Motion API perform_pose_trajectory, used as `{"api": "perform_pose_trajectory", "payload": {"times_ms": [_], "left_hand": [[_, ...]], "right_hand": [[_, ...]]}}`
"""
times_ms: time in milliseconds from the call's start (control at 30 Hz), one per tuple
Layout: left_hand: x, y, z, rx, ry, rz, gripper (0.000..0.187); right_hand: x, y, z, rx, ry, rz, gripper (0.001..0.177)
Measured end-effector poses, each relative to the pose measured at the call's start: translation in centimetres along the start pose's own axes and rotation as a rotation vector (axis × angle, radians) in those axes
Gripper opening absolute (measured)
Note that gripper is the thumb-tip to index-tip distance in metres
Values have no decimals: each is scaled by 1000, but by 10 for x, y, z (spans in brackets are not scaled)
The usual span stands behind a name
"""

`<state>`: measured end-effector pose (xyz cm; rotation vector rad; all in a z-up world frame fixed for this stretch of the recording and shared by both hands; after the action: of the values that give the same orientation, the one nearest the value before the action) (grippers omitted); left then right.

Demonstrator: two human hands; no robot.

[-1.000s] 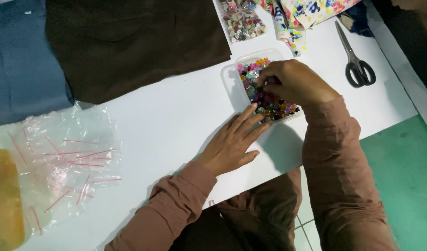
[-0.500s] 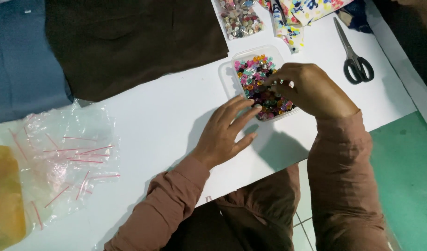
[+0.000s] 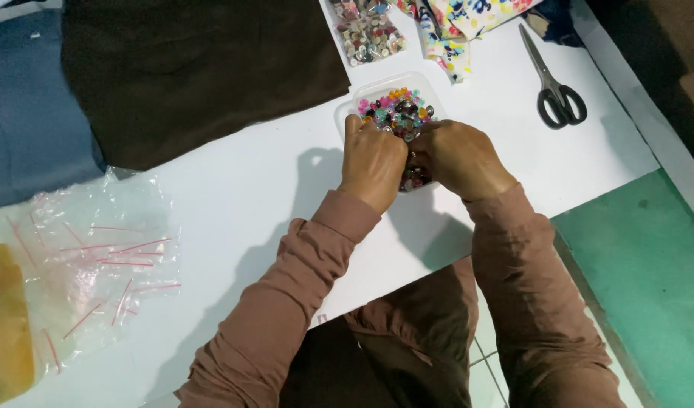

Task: Sorting various types of buttons from containers and packing them into small plastic bags on a work table.

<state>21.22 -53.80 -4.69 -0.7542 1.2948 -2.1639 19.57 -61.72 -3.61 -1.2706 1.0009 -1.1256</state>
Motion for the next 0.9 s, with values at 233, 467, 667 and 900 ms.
{"api": "perform_pose_trajectory", "payload": {"times_ms": [233, 467, 667, 900], "left_hand": [[-4, -7, 0, -4, -24, -23, 32], [-22, -12, -15, 89, -15, -229, 14], [-49, -26, -29, 163, -240, -673, 15], [-70, 10, -55, 106, -651, -1461, 31]], "right_hand": [[-2, 25, 2, 111, -107, -129, 9], [-8, 23, -1, 182, -125, -239, 4], [-10, -29, -9, 180, -41, 88, 9], [11, -34, -12, 193, 79, 728, 20]]}}
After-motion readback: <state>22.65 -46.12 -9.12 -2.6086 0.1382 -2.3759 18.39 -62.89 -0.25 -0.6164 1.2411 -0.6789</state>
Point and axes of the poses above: each hand's wrist, its own z-axis towards the middle knuckle, its own y-axis out of the palm, x = y × z, the point moved 9 cm from there along z, towards the middle knuckle, and after that the axes turned 3 degrees about -z, right-handed, at the moved point
